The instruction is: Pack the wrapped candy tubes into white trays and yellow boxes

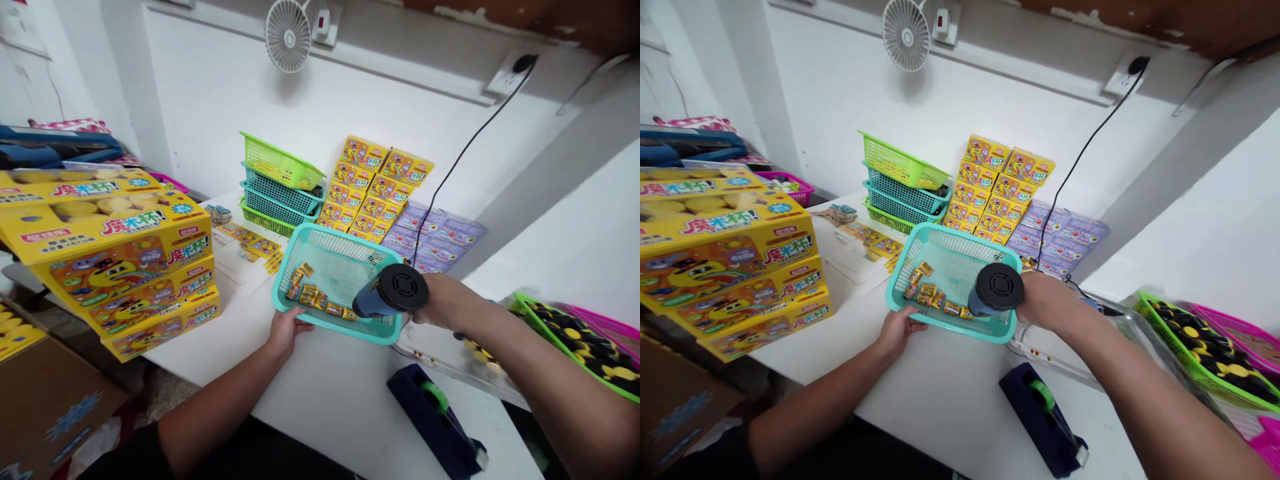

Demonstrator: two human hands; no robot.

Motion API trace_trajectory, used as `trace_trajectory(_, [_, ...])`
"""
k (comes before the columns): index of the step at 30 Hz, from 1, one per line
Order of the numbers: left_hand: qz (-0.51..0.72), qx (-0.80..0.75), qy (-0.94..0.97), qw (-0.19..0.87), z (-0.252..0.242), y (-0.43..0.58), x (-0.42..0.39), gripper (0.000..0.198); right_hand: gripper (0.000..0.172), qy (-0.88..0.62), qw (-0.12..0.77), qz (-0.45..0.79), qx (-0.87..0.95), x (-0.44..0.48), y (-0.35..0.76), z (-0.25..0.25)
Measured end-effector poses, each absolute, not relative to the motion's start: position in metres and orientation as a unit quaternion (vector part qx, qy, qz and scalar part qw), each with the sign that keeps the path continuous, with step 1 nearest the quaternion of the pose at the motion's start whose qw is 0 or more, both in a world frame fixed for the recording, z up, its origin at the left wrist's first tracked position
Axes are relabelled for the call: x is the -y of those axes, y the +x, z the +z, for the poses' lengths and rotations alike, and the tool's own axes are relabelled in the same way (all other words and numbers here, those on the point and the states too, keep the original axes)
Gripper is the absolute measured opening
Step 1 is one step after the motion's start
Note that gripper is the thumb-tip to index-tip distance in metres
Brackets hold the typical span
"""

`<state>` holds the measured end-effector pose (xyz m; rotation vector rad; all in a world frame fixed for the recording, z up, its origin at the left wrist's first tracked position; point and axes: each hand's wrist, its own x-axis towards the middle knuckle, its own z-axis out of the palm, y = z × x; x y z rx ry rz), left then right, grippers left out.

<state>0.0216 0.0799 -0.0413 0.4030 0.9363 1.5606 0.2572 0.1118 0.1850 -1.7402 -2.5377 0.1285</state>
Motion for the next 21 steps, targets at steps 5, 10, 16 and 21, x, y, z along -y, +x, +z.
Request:
trace_trajectory(5, [0.670,-0.403,0.175,0.598,-0.044,0.022,-0.081,0.035,0.016,-0.576,-0.117,-0.049,0.807,-0.113,0.269,0.184])
trace_trajectory(10, [0.673,-0.402,0.175,0.596,-0.046,0.022,-0.081,0.036,0.015,-0.582,-0.128,0.007,0.803,-0.108,0.255,0.189])
trace_trajectory(16, [0.673,-0.399,0.183,0.595,-0.045,0.023,-0.080,0.037,0.011,-0.604,-0.050,0.061,0.793,-0.103,0.219,0.190])
trace_trajectory(21, [0.675,-0.403,0.182,0.590,-0.046,0.023,-0.079,0.038,0.033,-0.607,0.052,-0.014,0.793,-0.108,0.193,0.186])
